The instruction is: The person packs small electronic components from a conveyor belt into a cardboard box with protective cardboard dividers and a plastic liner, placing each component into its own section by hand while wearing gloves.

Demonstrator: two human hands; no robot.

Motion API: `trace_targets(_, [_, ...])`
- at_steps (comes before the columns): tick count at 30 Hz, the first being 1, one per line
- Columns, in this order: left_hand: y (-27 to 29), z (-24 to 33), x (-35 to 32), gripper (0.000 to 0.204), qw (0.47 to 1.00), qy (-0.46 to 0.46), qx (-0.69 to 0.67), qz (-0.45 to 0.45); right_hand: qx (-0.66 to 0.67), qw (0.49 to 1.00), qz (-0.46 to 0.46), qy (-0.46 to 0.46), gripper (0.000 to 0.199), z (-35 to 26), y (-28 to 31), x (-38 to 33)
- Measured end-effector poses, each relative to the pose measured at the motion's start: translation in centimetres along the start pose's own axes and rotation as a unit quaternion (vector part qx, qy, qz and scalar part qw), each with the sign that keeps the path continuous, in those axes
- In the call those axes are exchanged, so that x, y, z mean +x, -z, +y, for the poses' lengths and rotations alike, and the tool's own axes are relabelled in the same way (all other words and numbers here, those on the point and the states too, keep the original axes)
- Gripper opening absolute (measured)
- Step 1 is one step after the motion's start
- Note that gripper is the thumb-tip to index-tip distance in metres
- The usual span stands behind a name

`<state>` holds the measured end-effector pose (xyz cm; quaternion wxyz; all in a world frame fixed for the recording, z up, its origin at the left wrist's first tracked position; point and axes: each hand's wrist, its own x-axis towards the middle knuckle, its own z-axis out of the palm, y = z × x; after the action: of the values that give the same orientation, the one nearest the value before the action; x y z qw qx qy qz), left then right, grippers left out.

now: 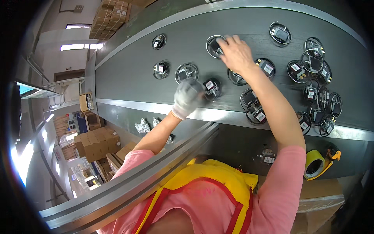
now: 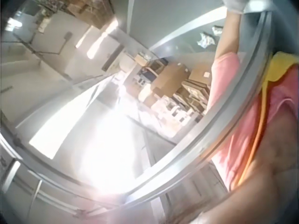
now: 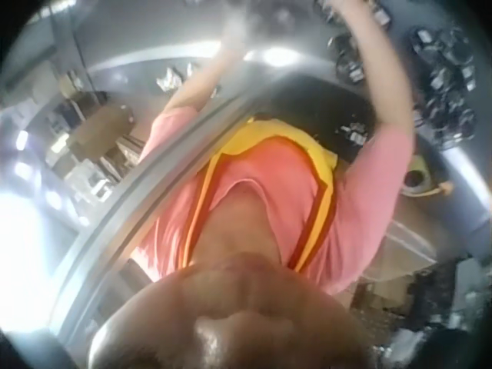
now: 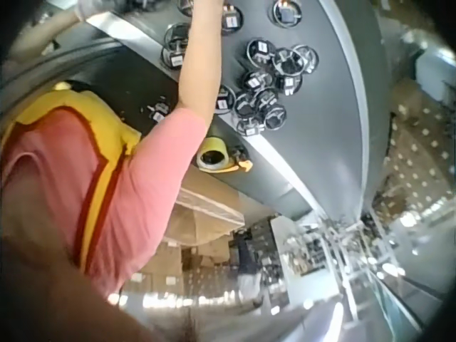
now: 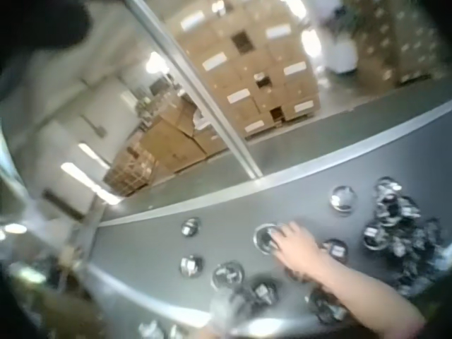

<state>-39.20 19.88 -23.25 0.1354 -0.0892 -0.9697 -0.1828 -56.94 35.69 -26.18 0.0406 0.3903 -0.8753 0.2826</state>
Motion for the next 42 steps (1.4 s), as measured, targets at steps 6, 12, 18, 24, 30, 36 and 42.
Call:
trace_targets(6, [-1.1,-5.4,0.4,0.081,0.944,0.319,0.086,-0.001,-0.048,0.998,-0.035,0.008,0.049,-0.5,-2.2,2.9])
trace_targets(12, [0.4,-4.8,2.9,0.083,0.908,0.409,-0.037,-0.078,0.004,0.978,-0.021,-0.208,0.027,3.5,-0.3,4.7])
trace_targets(18, [-2.2,-3.2,0.4,0.055,0.965,0.139,0.093,0.201,-0.094,0.976,0.062,-0.186,0.017,3.1,0.4,3.2])
trace_targets(24, [-0.1,-4.1,-3.5,0.036,0.999,-0.035,0.024,0.016,0.171,0.983,-0.014,0.062,0.012,-2.7,-0.9,-0.2])
trace_targets(30, [4.2,-11.9,-5.5,0.029,0.948,0.207,0.232,0.069,0.197,0.971,-0.004,0.133,0.007,-5.8,-1.2,-2.6])
trace_targets(36, [4.6,-15.0,-4.3,0.018,0.912,0.248,0.309,-0.106,0.019,0.963,-0.072,0.26,0.009,-8.2,-3.1,-6.5])
trace_targets(42, [4.5,-20.9,3.9,0.009,0.717,0.569,-0.333,0.229,-0.049,0.994,-0.076,0.068,0.026,-7.3,-5.0,-5.6])
